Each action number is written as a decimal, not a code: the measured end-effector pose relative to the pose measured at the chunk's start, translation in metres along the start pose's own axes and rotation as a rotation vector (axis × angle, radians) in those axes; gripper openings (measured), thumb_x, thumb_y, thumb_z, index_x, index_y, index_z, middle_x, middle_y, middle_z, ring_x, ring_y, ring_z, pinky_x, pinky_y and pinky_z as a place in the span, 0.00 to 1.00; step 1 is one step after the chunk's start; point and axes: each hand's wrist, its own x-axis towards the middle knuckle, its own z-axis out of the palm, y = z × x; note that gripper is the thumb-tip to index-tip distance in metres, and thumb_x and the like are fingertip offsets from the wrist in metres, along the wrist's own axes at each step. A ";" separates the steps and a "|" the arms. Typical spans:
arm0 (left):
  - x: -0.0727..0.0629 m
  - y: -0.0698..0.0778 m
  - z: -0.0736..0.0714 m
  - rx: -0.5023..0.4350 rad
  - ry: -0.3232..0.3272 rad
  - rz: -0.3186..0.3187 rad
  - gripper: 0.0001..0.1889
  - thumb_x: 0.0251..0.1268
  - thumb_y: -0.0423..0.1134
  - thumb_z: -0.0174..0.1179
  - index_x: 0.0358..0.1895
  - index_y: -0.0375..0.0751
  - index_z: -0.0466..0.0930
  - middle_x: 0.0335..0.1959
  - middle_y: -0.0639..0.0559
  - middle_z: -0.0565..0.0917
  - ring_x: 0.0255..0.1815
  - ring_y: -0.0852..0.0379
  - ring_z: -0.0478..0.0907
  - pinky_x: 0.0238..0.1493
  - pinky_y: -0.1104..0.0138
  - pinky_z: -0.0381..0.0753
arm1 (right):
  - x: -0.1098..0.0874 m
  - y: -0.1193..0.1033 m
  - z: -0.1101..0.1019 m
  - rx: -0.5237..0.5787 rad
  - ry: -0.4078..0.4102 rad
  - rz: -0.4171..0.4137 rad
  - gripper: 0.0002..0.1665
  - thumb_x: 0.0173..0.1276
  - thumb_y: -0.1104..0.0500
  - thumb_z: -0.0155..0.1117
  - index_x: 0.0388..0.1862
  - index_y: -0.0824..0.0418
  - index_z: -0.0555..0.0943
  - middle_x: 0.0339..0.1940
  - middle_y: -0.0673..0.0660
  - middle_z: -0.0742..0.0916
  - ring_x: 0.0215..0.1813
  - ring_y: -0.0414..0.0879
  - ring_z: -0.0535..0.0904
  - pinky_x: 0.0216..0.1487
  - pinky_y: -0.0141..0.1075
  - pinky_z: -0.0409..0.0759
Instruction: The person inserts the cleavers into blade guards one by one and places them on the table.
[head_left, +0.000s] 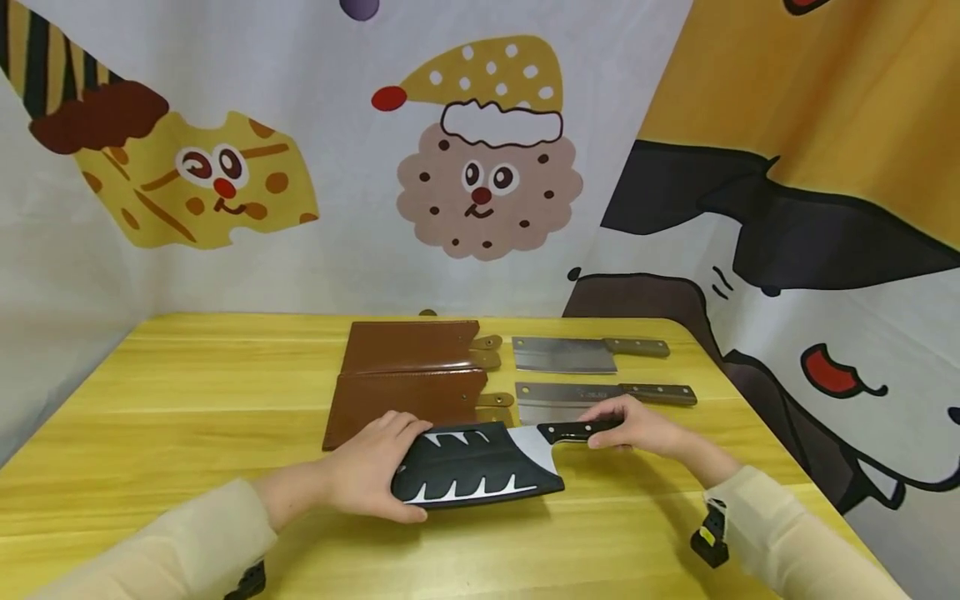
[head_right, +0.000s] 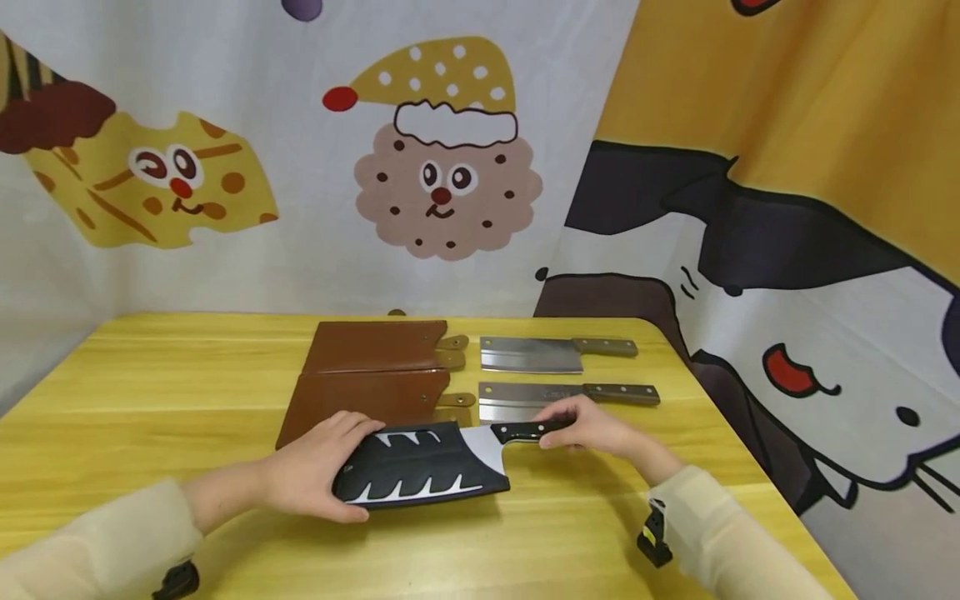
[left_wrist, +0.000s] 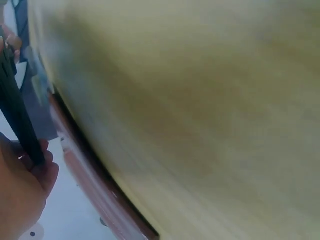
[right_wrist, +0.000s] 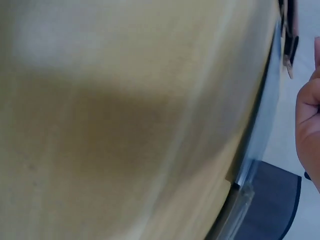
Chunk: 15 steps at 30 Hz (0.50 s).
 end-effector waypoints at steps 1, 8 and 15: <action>-0.001 0.000 0.001 0.011 -0.007 0.002 0.50 0.39 0.67 0.64 0.63 0.33 0.65 0.55 0.49 0.72 0.56 0.54 0.67 0.58 0.54 0.69 | 0.001 0.001 0.001 -0.018 -0.013 0.004 0.23 0.59 0.62 0.66 0.52 0.73 0.77 0.16 0.42 0.74 0.17 0.34 0.64 0.18 0.36 0.63; -0.011 -0.003 0.010 0.019 -0.055 0.000 0.53 0.38 0.71 0.63 0.63 0.32 0.65 0.55 0.48 0.71 0.56 0.54 0.66 0.59 0.54 0.68 | 0.002 0.005 0.013 -0.224 -0.041 -0.034 0.22 0.57 0.60 0.68 0.50 0.69 0.81 0.31 0.52 0.85 0.29 0.32 0.76 0.30 0.31 0.76; -0.020 -0.006 0.021 0.021 -0.083 -0.003 0.55 0.36 0.73 0.63 0.64 0.34 0.65 0.57 0.49 0.70 0.56 0.55 0.65 0.59 0.57 0.69 | 0.001 0.009 0.024 -0.371 -0.051 -0.105 0.21 0.55 0.54 0.71 0.46 0.63 0.84 0.42 0.57 0.85 0.44 0.33 0.78 0.46 0.29 0.77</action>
